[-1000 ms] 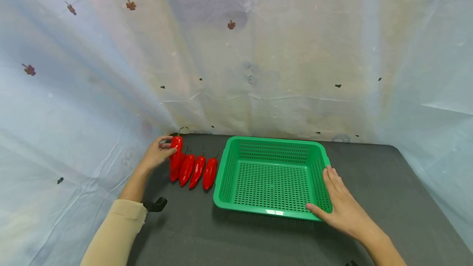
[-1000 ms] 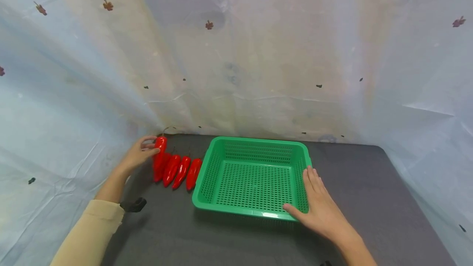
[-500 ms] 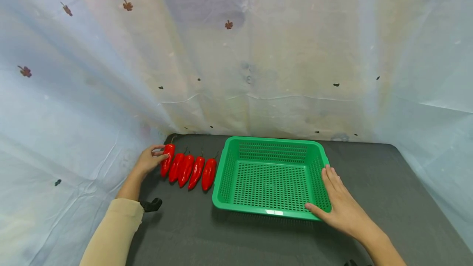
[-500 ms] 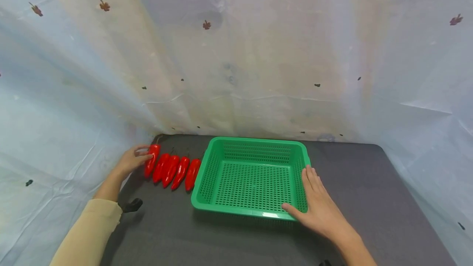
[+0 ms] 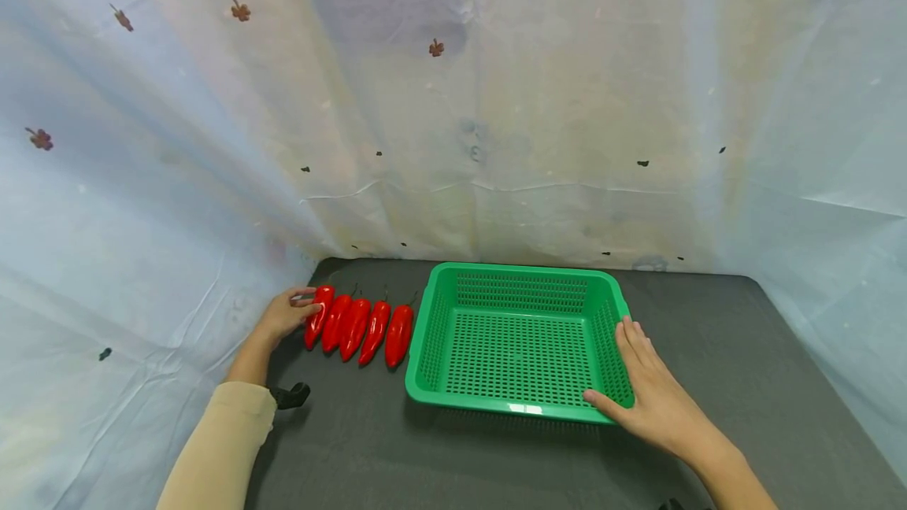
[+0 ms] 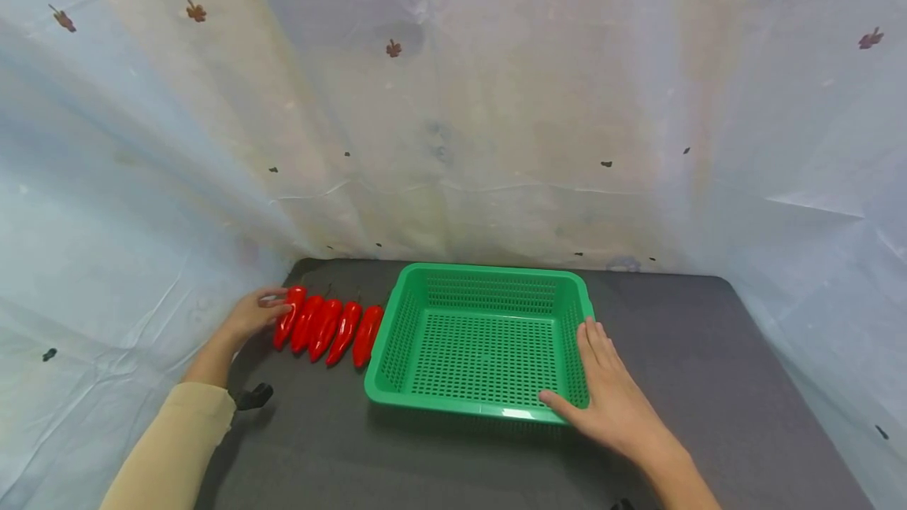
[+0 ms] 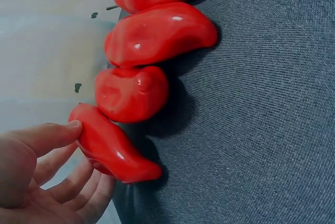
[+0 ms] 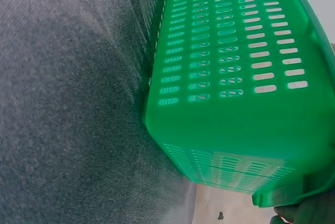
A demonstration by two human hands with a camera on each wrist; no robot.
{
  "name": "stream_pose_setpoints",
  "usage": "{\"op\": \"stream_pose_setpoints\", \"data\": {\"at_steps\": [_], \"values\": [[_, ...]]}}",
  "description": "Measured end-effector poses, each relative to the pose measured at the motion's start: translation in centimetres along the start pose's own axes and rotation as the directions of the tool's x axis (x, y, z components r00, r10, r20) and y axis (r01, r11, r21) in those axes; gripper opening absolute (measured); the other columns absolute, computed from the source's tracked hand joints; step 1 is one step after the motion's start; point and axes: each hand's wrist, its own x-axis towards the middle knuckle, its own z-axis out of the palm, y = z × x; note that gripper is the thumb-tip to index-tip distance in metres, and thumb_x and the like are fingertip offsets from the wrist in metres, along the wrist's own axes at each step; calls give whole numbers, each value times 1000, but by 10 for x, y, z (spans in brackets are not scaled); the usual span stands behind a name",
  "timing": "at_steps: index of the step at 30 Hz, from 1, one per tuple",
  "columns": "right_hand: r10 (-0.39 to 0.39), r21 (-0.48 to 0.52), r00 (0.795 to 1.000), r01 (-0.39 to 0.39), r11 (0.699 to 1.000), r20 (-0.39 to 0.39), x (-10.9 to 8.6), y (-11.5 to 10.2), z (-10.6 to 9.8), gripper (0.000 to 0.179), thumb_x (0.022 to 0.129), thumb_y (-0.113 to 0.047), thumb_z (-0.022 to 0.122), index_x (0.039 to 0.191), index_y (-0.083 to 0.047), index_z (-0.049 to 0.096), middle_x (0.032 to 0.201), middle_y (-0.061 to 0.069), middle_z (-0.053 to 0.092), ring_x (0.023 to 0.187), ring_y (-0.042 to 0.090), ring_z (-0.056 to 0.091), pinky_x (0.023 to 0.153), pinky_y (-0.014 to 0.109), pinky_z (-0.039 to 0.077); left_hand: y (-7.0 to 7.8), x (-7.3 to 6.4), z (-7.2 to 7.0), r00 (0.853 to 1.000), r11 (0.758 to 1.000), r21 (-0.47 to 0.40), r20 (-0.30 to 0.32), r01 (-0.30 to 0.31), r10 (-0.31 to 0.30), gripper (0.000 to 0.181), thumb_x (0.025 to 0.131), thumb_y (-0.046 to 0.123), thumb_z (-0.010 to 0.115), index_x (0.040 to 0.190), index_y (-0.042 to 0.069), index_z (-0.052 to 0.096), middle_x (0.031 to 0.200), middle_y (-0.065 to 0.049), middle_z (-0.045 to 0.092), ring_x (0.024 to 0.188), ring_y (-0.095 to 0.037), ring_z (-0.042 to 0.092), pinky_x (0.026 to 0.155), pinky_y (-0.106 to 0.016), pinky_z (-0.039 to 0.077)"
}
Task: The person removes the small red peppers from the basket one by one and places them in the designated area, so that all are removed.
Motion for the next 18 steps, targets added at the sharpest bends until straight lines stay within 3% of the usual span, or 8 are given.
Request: {"op": "stream_pose_setpoints", "data": {"at_steps": [8,12,18], "values": [[8,8,1000,-8,1000,6,1,0,1,117,98,-60,73,172,-3,1,179,22,-3,165,43,-2,126,71,15,-9,2,2,1000,1000,-2,-13,-19,19,52,110,11,61,150,-17,44,147,-43,52,122,-45,64,85,-30,58],[7,12,1000,-7,1000,9,1,0,1,117,98,-60,73,172,-3,1,179,21,-4,165,43,-2,125,72,15,-10,0,3,1000,1000,8,-24,-7,7,51,110,12,62,149,-17,46,144,-43,54,117,-44,66,83,-33,60],[6,8,1000,-6,1000,11,2,-1,1,118,98,-60,73,172,-3,1,179,22,-3,165,43,-2,125,72,15,-8,-5,3,1000,1000,7,-15,0,0,52,111,13,60,151,-17,43,147,-44,50,124,-51,62,93,-45,60]]}}
